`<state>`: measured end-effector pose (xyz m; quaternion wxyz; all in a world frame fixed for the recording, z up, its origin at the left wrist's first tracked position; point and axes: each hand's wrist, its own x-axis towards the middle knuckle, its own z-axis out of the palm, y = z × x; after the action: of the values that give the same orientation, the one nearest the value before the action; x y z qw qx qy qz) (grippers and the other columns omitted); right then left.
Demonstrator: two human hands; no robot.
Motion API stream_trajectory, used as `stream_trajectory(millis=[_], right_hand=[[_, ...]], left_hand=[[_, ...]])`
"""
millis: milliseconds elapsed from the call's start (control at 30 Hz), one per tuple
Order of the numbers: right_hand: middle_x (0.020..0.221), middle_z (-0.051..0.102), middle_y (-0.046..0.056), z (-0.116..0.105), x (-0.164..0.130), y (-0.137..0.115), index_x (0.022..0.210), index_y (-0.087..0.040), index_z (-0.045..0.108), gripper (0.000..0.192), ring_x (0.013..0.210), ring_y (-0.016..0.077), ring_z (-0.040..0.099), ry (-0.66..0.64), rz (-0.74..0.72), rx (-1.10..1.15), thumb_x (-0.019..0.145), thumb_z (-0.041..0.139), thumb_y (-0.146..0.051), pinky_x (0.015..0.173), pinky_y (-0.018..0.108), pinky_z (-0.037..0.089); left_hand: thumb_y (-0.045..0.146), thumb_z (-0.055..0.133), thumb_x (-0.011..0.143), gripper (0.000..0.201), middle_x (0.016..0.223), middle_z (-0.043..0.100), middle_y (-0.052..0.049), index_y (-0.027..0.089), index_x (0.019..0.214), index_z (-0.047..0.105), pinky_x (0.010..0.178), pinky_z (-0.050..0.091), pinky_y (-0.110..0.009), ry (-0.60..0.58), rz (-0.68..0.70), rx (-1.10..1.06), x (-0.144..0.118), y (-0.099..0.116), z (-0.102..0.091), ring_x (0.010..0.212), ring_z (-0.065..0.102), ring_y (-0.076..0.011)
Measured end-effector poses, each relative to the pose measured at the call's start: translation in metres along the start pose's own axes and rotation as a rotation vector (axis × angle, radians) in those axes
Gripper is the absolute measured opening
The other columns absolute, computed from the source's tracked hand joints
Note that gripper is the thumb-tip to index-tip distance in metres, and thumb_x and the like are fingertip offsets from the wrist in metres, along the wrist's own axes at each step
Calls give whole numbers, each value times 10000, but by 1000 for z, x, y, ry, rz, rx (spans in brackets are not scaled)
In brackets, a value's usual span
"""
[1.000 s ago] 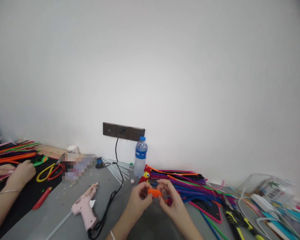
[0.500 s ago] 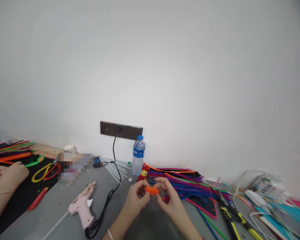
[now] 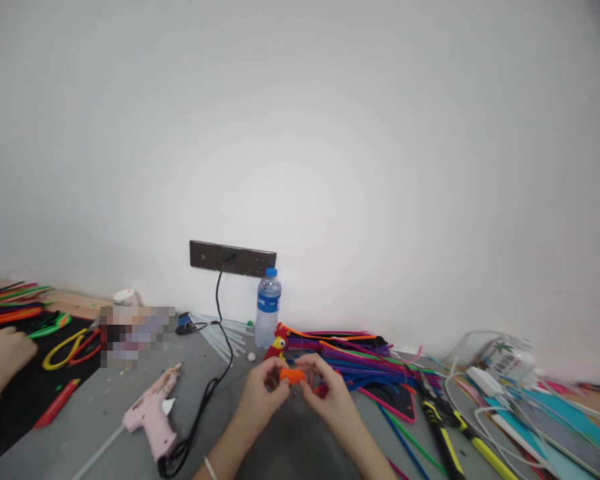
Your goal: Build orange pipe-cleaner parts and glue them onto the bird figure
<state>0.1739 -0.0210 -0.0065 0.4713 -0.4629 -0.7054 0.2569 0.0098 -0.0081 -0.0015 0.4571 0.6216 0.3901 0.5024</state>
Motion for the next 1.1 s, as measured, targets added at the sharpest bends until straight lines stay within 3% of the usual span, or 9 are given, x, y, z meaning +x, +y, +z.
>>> stream_trajectory(millis=[333, 600, 1100], right_hand=[[827, 672, 19, -4, 1, -9, 883, -212, 646, 269, 682, 171, 533, -35, -51, -121, 709, 502, -66, 656, 274, 393], [710, 607, -18, -3, 2, -12, 769, -209, 596, 197, 608, 144, 493, 25, -48, -93, 670, 527, -54, 591, 252, 354], [718, 602, -19, -3, 2, -10, 777, -217, 594, 203, 613, 149, 485, 24, -13, -56, 662, 539, -60, 586, 252, 325]], left_hand=[[157, 538, 657, 106, 645, 569, 14, 147, 721, 621, 540, 360, -210, -14, 20, 29, 0, -1, -1, 582, 496, -134], [156, 555, 657, 88, 649, 575, 17, 156, 718, 618, 539, 367, -203, -7, 17, 27, 0, -3, -1, 587, 507, -132], [146, 553, 643, 93, 626, 566, 24, 164, 708, 618, 506, 340, -197, 4, 26, 60, -1, 1, 0, 551, 482, -123]])
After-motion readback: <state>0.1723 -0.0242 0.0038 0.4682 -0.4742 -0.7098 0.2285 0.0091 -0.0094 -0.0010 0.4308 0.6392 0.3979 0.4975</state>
